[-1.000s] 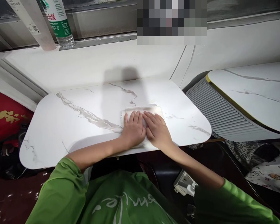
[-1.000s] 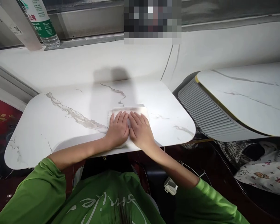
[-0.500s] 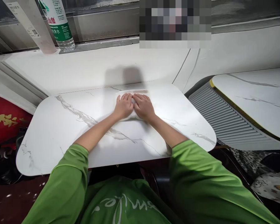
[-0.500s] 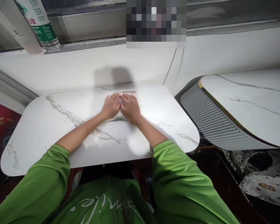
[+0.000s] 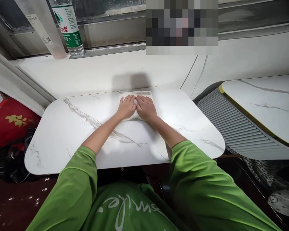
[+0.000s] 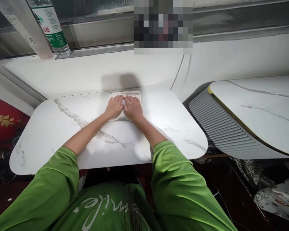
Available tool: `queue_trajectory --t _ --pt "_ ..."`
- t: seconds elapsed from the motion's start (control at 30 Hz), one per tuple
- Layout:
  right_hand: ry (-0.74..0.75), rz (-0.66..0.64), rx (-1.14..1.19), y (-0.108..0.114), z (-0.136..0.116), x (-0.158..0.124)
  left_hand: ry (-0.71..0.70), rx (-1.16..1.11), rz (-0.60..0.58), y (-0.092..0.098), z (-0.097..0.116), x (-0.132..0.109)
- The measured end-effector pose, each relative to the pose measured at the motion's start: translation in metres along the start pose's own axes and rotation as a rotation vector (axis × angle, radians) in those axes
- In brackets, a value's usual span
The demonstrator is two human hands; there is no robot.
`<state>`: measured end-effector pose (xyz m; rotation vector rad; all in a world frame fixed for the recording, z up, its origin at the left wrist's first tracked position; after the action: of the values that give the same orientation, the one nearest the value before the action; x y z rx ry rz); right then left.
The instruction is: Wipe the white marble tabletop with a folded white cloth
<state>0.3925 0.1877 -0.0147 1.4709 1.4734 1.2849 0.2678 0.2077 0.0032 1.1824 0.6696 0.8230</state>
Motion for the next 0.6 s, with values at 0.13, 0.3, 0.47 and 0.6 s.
queue_trajectory --t 0.13,0.3,0.47,0.6 --pt "0.033 0.008 0.0 0.001 -0.023 -0.035 -0.015 0.011 0.01 -0.003 0.004 -0.04" --pt "0.076 0.0 -0.042 0.0 -0.063 -0.092 -0.041 0.033 0.027 -0.006 0.007 -0.111" --pt "0.223 -0.02 -0.031 0.001 -0.103 -0.144 -0.043 0.088 0.041 -0.009 0.006 -0.185" --pt "0.323 -0.046 0.001 0.001 -0.125 -0.159 -0.054 0.106 0.033 -0.005 -0.001 -0.22"
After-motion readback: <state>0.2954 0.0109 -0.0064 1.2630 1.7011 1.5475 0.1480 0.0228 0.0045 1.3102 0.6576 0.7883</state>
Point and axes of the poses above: each hand's wrist, its own x-axis towards the middle knuckle, its own y-axis out of the back of the hand, z = x × y, the point moved 1 cm from there along x, towards the middle knuckle, and after that the axes turned 7 degrees about -z, right-handed, at the moved point
